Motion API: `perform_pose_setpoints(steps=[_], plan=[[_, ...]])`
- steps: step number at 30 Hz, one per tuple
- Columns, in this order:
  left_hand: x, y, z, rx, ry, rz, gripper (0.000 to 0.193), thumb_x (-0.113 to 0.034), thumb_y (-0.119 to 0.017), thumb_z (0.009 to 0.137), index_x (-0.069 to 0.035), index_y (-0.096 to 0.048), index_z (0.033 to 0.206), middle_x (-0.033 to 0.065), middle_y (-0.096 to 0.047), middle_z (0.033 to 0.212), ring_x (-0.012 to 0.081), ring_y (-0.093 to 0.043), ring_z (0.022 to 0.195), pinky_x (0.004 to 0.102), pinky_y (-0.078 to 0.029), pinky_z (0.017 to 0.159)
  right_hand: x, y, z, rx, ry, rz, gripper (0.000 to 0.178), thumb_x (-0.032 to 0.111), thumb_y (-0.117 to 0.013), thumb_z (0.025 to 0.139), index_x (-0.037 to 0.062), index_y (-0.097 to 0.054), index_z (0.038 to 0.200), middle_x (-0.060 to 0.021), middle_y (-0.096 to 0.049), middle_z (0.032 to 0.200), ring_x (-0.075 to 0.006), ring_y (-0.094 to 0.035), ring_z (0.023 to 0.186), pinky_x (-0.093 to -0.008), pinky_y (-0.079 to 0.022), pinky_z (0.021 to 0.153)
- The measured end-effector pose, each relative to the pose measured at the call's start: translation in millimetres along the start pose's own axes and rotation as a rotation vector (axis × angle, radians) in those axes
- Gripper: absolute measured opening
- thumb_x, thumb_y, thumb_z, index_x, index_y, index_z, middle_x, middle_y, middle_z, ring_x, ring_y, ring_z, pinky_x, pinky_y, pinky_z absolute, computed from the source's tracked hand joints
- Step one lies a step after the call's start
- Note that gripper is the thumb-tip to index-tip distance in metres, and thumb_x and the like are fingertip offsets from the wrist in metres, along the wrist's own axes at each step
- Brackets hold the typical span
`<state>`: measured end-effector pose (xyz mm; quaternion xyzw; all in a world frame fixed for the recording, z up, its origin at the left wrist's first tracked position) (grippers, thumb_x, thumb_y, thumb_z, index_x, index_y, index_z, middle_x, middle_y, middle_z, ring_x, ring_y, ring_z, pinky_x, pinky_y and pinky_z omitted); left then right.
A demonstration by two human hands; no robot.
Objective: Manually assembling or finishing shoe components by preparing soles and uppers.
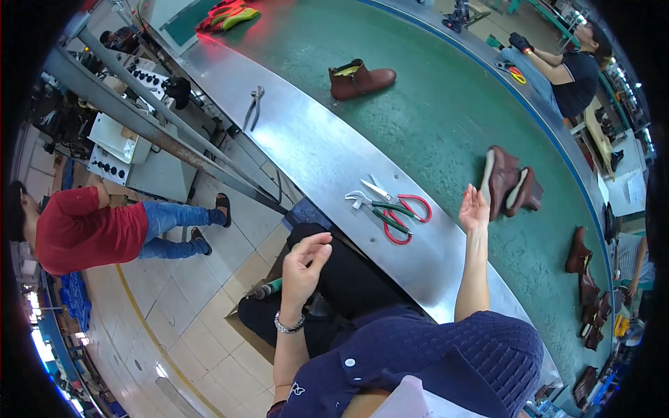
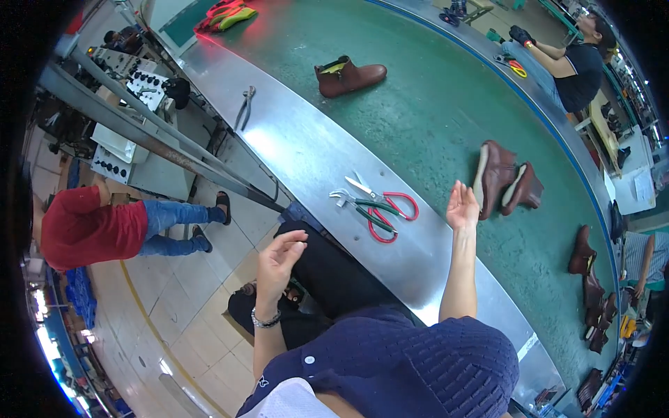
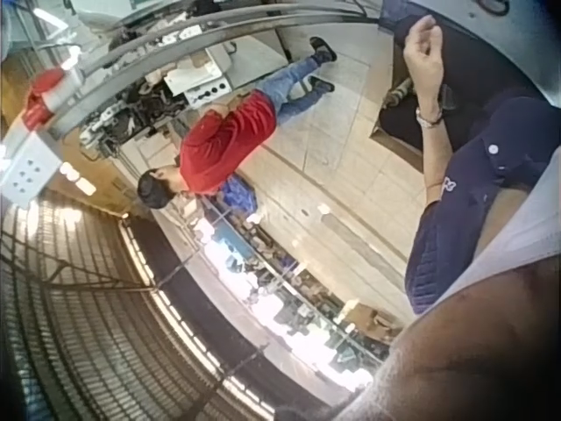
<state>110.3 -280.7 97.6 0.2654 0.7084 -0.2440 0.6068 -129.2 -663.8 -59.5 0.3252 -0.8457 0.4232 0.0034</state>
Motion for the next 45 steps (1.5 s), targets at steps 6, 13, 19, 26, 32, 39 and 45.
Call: perform_pose_setpoints(steps=[6,13,19,26,32,39,45], plan=[[24.6,6.3,-17.6,0.013,0.089,0.068,0.025,-0.011,-0.064,0.090,-0.002,-0.064,0.113,0.0050,-0.066,0.103,0.0096,-0.062,0.091,0.0245,-0.049,0.082,-148.0,-140.3,-2.5,0.421,-0.063,-0.744,0.027,0.017,-0.059,0.092,0.0022,-0.059,0.114,-0.0133,-0.066,0.107,-0.0180,-0.066,0.081,-0.0272,-0.055,0.069],[42.7,33.7,-61.8,-0.132,0.192,0.148,0.027,-0.016,-0.063,0.092,-0.002,-0.063,0.115,0.0046,-0.067,0.102,0.0087,-0.062,0.089,0.0240,-0.050,0.080,-290.8,-308.8,70.4,0.760,1.103,-1.582,0.060,0.025,-0.069,0.079,-0.0036,-0.049,0.127,-0.0241,-0.053,0.126,-0.0388,-0.052,0.116,-0.0426,-0.044,0.097],[56.2,49.4,-107.7,-0.356,0.243,0.046,0.027,-0.016,-0.062,0.092,-0.001,-0.063,0.114,0.0053,-0.068,0.101,0.0098,-0.062,0.086,0.0236,-0.049,0.079,-322.4,-303.6,80.6,0.777,1.133,-1.768,0.039,0.029,-0.066,0.082,0.0049,-0.059,0.112,-0.0190,-0.060,0.106,-0.0370,-0.057,0.102,-0.0446,-0.047,0.087],[58.6,38.4,-103.8,-0.153,0.209,0.216,0.029,-0.015,-0.064,0.091,-0.001,-0.062,0.116,0.0058,-0.068,0.100,0.0098,-0.062,0.087,0.0240,-0.049,0.079,-222.0,-275.1,43.7,0.891,1.077,-1.594,0.023,0.022,-0.065,0.084,-0.0004,-0.063,0.091,-0.0159,-0.062,0.091,-0.0324,-0.059,0.089,-0.0392,-0.046,0.078],[-3.9,53.2,-72.9,-0.134,-0.031,0.325,0.051,-0.021,-0.072,0.084,-0.006,-0.054,0.129,0.0077,-0.063,0.113,0.0156,-0.061,0.096,0.0298,-0.049,0.087,-196.0,-316.0,-156.1,1.286,0.515,-1.460,0.021,0.024,-0.063,0.089,0.0039,-0.062,0.083,0.0024,-0.051,0.063,-0.0035,-0.044,0.050,-0.0220,-0.032,0.045],[-49.8,41.0,-67.6,-0.070,-0.244,0.364,0.103,-0.019,-0.082,0.070,-0.005,-0.018,0.150,0.0135,-0.035,0.149,0.0245,-0.037,0.135,0.0364,-0.030,0.111,-259.5,-248.2,-295.2,1.593,-0.354,-1.407,0.020,0.023,-0.064,0.090,0.0029,-0.064,0.090,0.0042,-0.056,0.073,-0.0001,-0.042,0.056,-0.0175,-0.030,0.047],[2.6,55.0,-130.2,-0.167,-0.183,-0.115,0.113,-0.006,-0.083,0.066,-0.008,-0.008,0.152,0.0101,-0.024,0.154,0.0199,-0.031,0.138,0.0338,-0.030,0.111,-322.4,-172.1,-351.2,1.633,-0.561,-1.476,0.024,0.028,-0.065,0.090,0.0051,-0.068,0.091,0.0041,-0.060,0.075,-0.0014,-0.051,0.065,-0.0163,-0.038,0.054]])
Point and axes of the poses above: each hand's wrist, its own z-axis towards the middle knuckle, its own y-axis out of the back of the hand, x = y × z, the point moved 5 cm from there along z, towards the middle knuckle
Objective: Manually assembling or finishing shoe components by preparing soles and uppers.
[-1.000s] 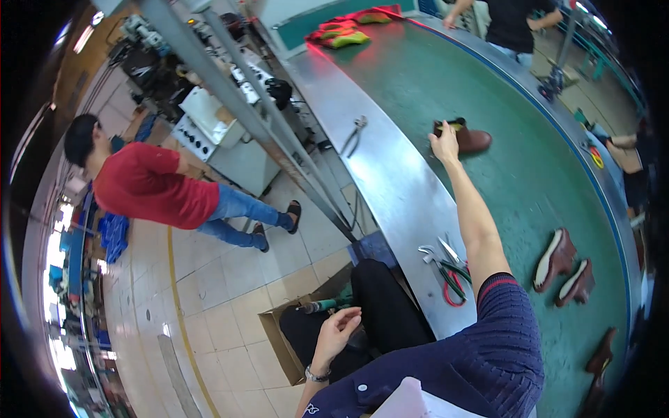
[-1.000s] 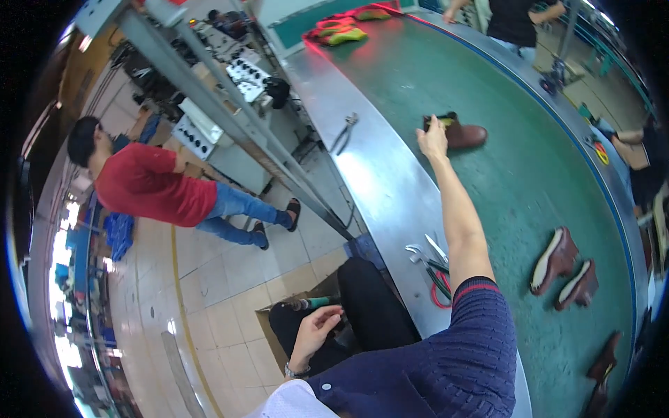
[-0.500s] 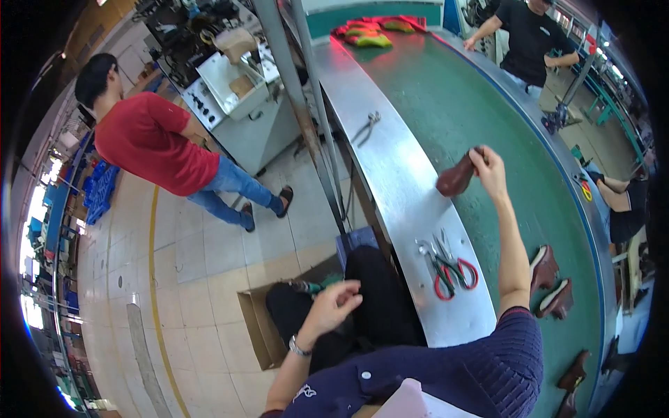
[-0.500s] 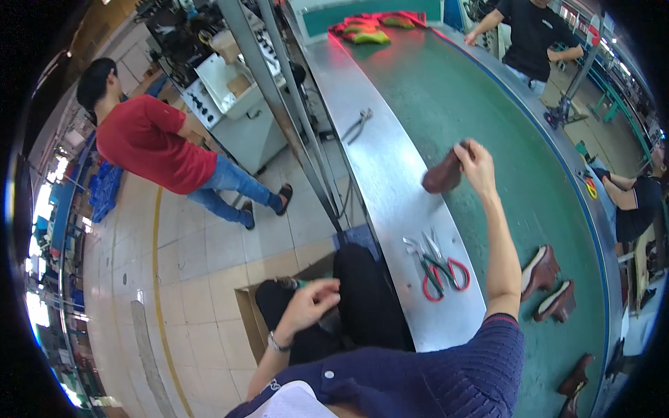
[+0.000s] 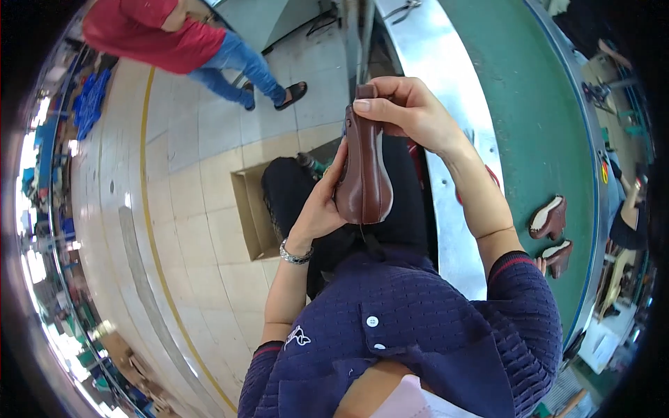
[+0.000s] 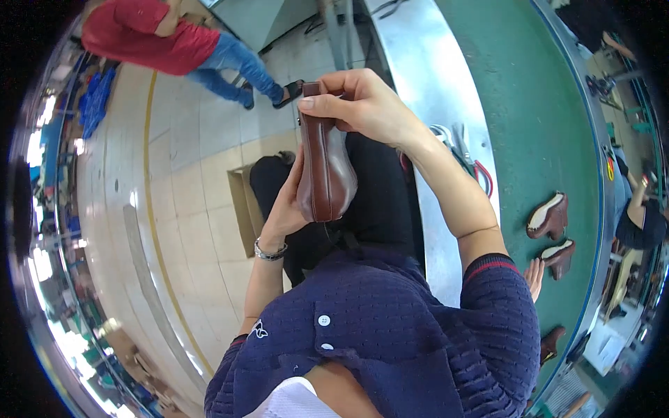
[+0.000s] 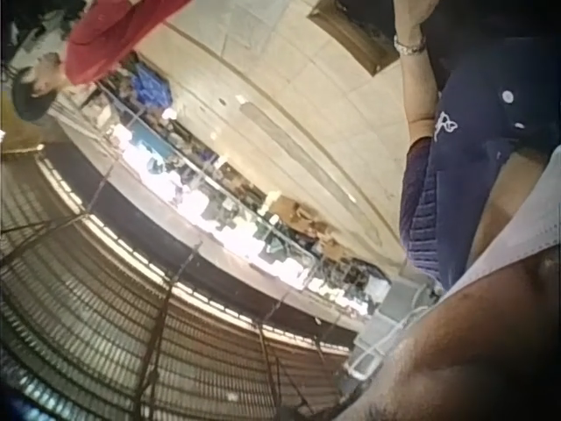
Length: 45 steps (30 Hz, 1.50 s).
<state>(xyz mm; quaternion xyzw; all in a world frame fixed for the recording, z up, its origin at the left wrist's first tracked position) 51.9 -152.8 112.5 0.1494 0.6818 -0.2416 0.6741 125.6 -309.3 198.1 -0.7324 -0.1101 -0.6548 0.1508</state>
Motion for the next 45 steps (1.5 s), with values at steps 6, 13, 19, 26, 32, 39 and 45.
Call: perform_pose_setpoints(steps=[6,13,19,26,32,39,45], plan=[[23.7,15.5,-39.0,-0.136,0.013,-0.157,0.115,-0.004,-0.083,0.066,-0.008,-0.007,0.152,0.0101,-0.017,0.157,0.0193,-0.026,0.141,0.0335,-0.027,0.112,-36.7,-37.6,20.1,0.104,0.058,-0.037,0.026,0.030,-0.066,0.091,0.0054,-0.068,0.081,0.0058,-0.057,0.067,-0.0017,-0.047,0.059,-0.0172,-0.036,0.053],[30.6,22.8,-43.5,-0.195,0.001,-0.209,0.116,-0.005,-0.084,0.065,-0.008,-0.007,0.152,0.0097,-0.022,0.155,0.0195,-0.030,0.139,0.0330,-0.028,0.112,-52.5,-39.1,8.8,0.010,0.080,0.018,0.031,0.024,-0.060,0.094,0.0017,-0.063,0.115,-0.0021,-0.060,0.092,-0.0056,-0.054,0.070,-0.0219,-0.046,0.065],[32.2,46.3,-47.0,-0.471,0.174,-0.212,0.080,-0.020,-0.079,0.078,-0.004,-0.033,0.141,0.0090,-0.051,0.130,0.0170,-0.050,0.118,0.0321,-0.042,0.098,-95.7,-44.9,-30.0,0.054,0.032,-0.165,0.056,0.022,-0.069,0.086,0.0038,-0.048,0.135,-0.0075,-0.056,0.119,-0.0139,-0.054,0.105,-0.0302,-0.047,0.089],[16.6,59.4,-23.8,-0.459,0.171,-0.150,0.065,-0.032,-0.068,0.089,-0.001,-0.036,0.137,0.0104,-0.054,0.126,0.0168,-0.051,0.115,0.0307,-0.040,0.099,-97.7,-73.0,-26.1,-0.132,0.148,-0.623,0.065,0.039,-0.071,0.079,-0.0055,-0.053,0.123,-0.0229,-0.067,0.087,-0.0343,-0.067,0.076,-0.0380,-0.053,0.069],[14.5,72.5,-21.6,-0.325,0.326,-0.183,0.071,-0.037,-0.067,0.088,-0.001,-0.035,0.140,0.0113,-0.055,0.125,0.0179,-0.050,0.116,0.0306,-0.039,0.099,-102.9,-61.0,-22.4,0.107,0.071,-0.515,0.033,0.011,-0.054,0.090,-0.0077,-0.057,0.117,-0.0158,-0.056,0.065,-0.0202,-0.054,0.057,-0.0306,-0.043,0.054],[9.1,77.6,-25.2,-0.265,0.290,-0.096,0.083,-0.035,-0.070,0.085,-0.002,-0.025,0.147,0.0140,-0.047,0.136,0.0202,-0.046,0.123,0.0331,-0.037,0.103,-110.8,-56.1,-27.8,0.159,0.121,-0.431,0.033,0.008,-0.054,0.093,-0.0018,-0.055,0.124,-0.0085,-0.045,0.060,-0.0104,-0.041,0.055,-0.0278,-0.039,0.052],[32.5,98.6,-46.9,-0.422,0.011,-0.952,0.081,-0.031,-0.071,0.086,-0.003,-0.026,0.146,0.0126,-0.051,0.131,0.0213,-0.052,0.118,0.0330,-0.040,0.101,-126.7,-81.7,-33.8,0.174,0.213,-0.084,0.053,-0.002,-0.055,0.090,-0.0014,-0.039,0.141,-0.0058,-0.058,0.113,-0.0111,-0.053,0.100,-0.0226,-0.042,0.087]])
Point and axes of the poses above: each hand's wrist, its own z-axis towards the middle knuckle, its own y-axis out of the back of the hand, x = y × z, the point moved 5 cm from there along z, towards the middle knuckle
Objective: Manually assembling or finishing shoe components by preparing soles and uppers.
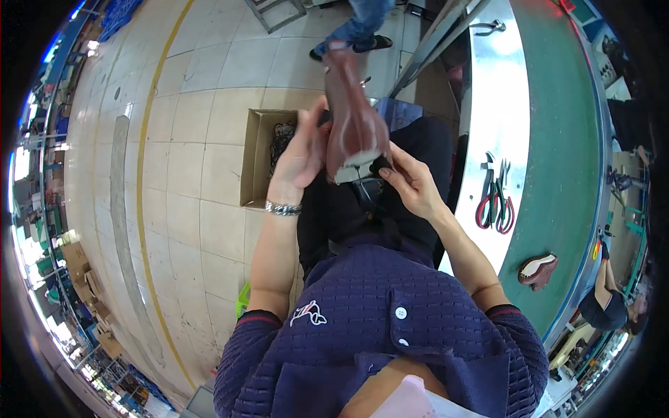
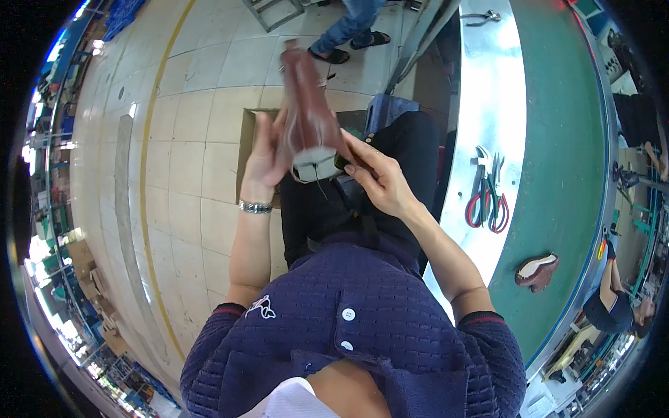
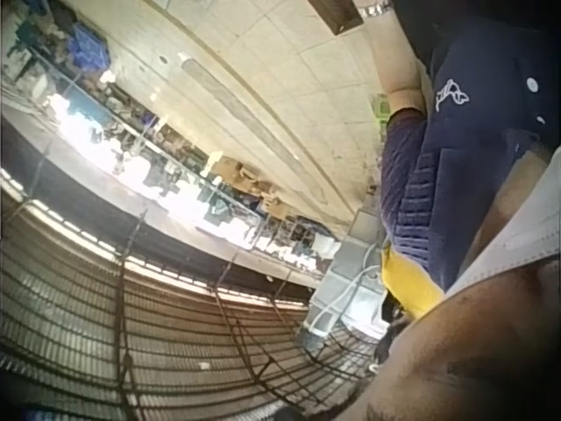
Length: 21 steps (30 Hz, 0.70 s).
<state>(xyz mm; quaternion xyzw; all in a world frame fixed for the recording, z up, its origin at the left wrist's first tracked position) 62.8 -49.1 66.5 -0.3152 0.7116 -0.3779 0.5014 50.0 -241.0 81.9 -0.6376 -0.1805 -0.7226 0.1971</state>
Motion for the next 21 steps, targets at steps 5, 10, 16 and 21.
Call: perform_pose_setpoints(steps=[5,10,16,21], plan=[[5.2,9.7,-1.0,-0.043,-0.098,0.309,0.071,-0.027,-0.083,0.073,-0.002,-0.045,0.127,0.0089,-0.060,0.115,0.0172,-0.058,0.107,0.0321,-0.047,0.094,18.2,6.5,10.9,0.374,-0.276,0.308,0.066,0.008,-0.059,0.088,0.0017,-0.029,0.147,-0.0122,-0.046,0.138,-0.0203,-0.044,0.127,-0.0331,-0.031,0.108],[18.1,-8.7,-7.4,-0.163,-0.207,0.633,0.073,-0.019,-0.089,0.063,-0.001,-0.047,0.120,0.0084,-0.060,0.113,0.0168,-0.059,0.102,0.0311,-0.049,0.090,53.1,16.8,30.9,0.522,-0.524,-0.181,0.061,0.035,-0.053,0.096,-0.0012,-0.034,0.142,-0.0146,-0.061,0.112,-0.0228,-0.059,0.105,-0.0336,-0.045,0.094],[31.1,-12.6,-6.5,-0.172,-0.263,0.771,0.077,-0.020,-0.091,0.058,0.000,-0.047,0.119,0.0101,-0.061,0.111,0.0166,-0.060,0.100,0.0300,-0.049,0.089,53.5,21.2,22.2,0.462,-0.531,-0.283,0.045,0.022,-0.055,0.094,-0.0037,-0.044,0.129,-0.0180,-0.065,0.103,-0.0240,-0.064,0.091,-0.0357,-0.050,0.083],[33.5,-7.2,-0.3,-0.134,-0.295,0.794,0.072,-0.020,-0.091,0.059,0.001,-0.050,0.115,0.0093,-0.064,0.105,0.0164,-0.062,0.098,0.0304,-0.049,0.089,56.3,16.2,18.2,0.340,-0.491,-0.349,0.041,0.018,-0.056,0.093,-0.0063,-0.045,0.124,-0.0206,-0.066,0.090,-0.0292,-0.067,0.080,-0.0359,-0.052,0.078]])
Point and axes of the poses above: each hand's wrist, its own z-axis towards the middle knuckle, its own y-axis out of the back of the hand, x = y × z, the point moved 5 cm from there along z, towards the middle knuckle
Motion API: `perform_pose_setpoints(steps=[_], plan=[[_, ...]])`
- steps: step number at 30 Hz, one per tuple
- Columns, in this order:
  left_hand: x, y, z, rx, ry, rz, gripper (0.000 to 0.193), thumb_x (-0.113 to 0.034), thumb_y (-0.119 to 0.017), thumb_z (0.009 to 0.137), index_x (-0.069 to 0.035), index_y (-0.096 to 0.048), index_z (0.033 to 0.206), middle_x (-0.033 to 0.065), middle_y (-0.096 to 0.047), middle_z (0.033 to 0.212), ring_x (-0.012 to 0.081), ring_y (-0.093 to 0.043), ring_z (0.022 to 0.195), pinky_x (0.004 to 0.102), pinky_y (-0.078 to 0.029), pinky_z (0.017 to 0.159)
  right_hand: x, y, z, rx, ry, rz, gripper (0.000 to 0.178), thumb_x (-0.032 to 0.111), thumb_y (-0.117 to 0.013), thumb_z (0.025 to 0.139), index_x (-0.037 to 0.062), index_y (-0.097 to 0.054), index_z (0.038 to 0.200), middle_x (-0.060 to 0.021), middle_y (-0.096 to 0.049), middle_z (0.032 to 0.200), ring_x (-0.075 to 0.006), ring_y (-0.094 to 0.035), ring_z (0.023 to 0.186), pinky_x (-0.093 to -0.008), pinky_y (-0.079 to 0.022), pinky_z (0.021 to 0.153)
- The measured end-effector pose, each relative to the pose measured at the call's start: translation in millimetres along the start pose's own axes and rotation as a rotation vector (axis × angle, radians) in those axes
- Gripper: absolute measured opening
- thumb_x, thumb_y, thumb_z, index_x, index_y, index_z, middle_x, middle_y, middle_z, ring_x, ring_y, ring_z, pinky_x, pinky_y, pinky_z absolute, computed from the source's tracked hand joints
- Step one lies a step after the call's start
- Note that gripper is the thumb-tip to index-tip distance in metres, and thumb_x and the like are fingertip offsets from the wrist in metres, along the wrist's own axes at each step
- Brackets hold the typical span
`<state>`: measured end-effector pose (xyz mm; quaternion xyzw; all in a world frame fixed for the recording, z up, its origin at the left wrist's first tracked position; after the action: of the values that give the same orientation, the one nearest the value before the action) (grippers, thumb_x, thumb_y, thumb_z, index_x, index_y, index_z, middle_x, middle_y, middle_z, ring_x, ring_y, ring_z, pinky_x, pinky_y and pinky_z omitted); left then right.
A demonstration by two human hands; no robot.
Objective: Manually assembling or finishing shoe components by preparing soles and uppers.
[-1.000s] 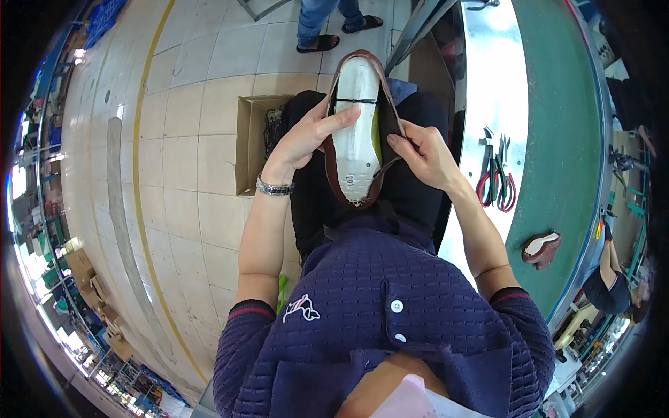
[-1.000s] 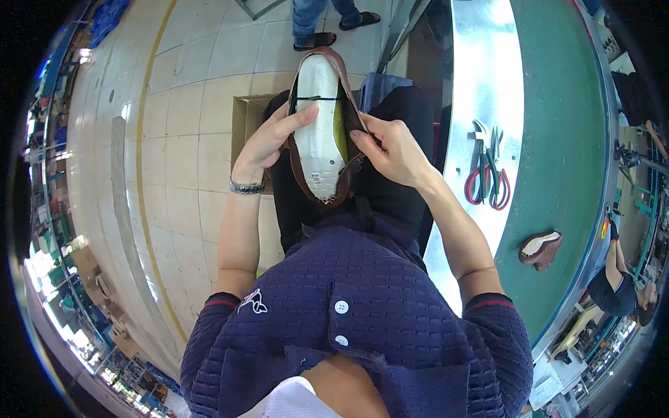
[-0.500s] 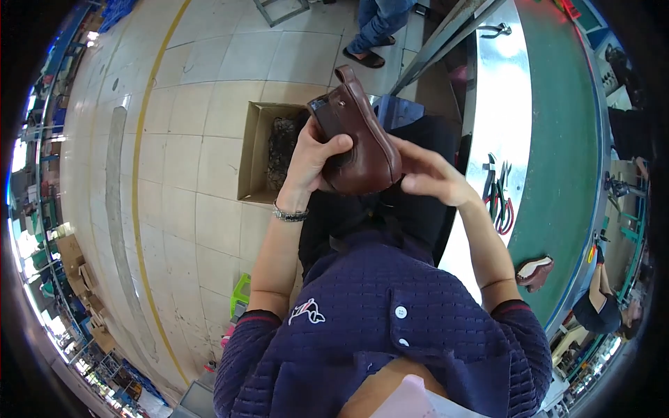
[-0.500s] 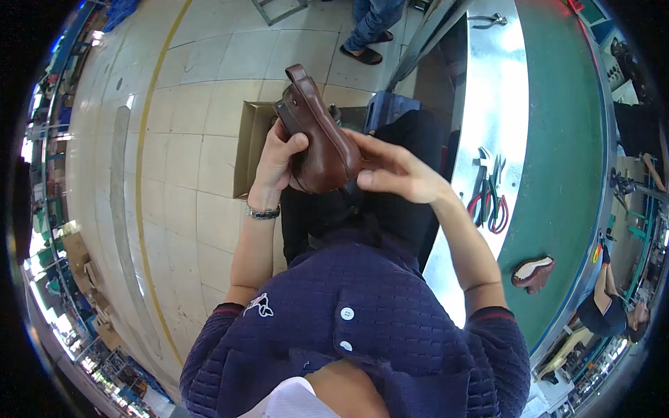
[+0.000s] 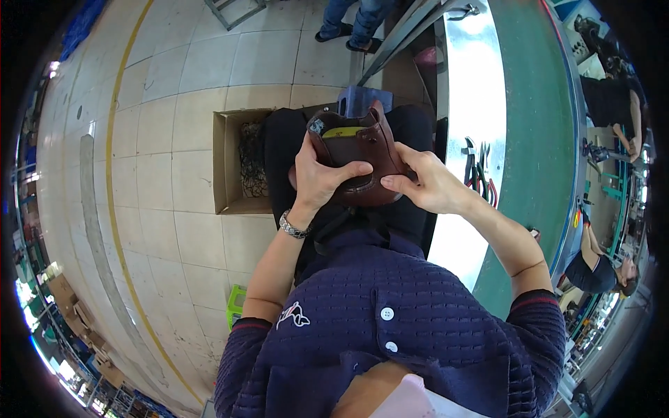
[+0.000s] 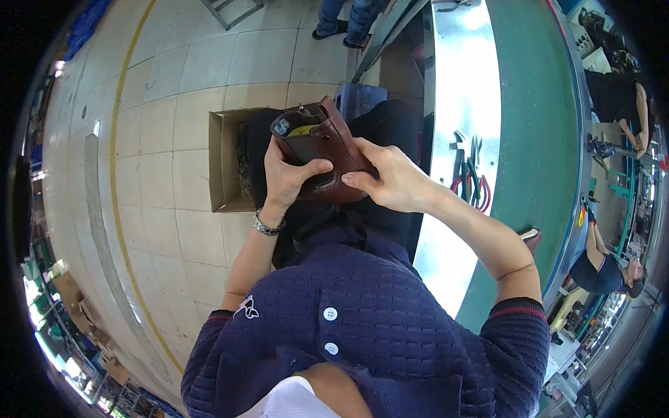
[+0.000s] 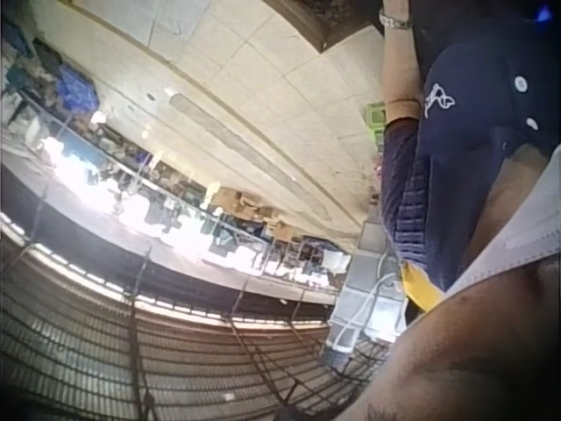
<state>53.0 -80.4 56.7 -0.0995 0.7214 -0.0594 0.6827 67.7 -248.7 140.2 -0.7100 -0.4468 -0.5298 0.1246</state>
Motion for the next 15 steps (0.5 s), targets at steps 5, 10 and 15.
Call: perform_pose_setpoints(steps=[5,10,15], plan=[[3.3,4.6,8.7,0.045,0.054,-0.025,0.072,-0.018,-0.091,0.059,0.001,-0.051,0.116,0.0080,-0.064,0.105,0.0154,-0.062,0.096,0.0302,-0.049,0.088,-1.5,-3.7,1.6,-0.192,0.040,-0.084,0.042,0.020,-0.063,0.090,-0.0060,-0.049,0.120,-0.0193,-0.066,0.085,-0.0238,-0.066,0.079,-0.0314,-0.050,0.067],[-10.4,36.9,12.9,0.185,0.160,-0.257,0.076,-0.019,-0.087,0.066,0.000,-0.046,0.127,0.0081,-0.058,0.119,0.0155,-0.056,0.108,0.0308,-0.045,0.094,36.1,-26.7,5.0,-0.175,0.157,-0.210,0.070,0.033,-0.071,0.084,-0.0047,-0.040,0.134,-0.0235,-0.065,0.092,-0.0325,-0.067,0.083,-0.0365,-0.053,0.072],[-51.4,65.0,-12.3,-0.073,-0.158,0.029,0.099,-0.032,-0.084,0.069,-0.006,-0.029,0.147,0.0124,-0.036,0.143,0.0219,-0.040,0.129,0.0371,-0.034,0.106,36.7,-50.0,12.7,-0.419,0.515,-0.398,0.095,0.035,-0.080,0.070,0.0026,-0.030,0.144,-0.0200,-0.063,0.096,-0.0346,-0.064,0.085,-0.0386,-0.052,0.072]])
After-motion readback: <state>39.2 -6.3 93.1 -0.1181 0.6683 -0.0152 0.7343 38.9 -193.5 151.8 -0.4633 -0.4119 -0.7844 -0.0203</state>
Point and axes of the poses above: each hand's wrist, its own z-axis towards the middle knuckle, its own y-axis out of the back of the hand, x = y × z, the point moved 5 cm from there along z, towards the middle knuckle
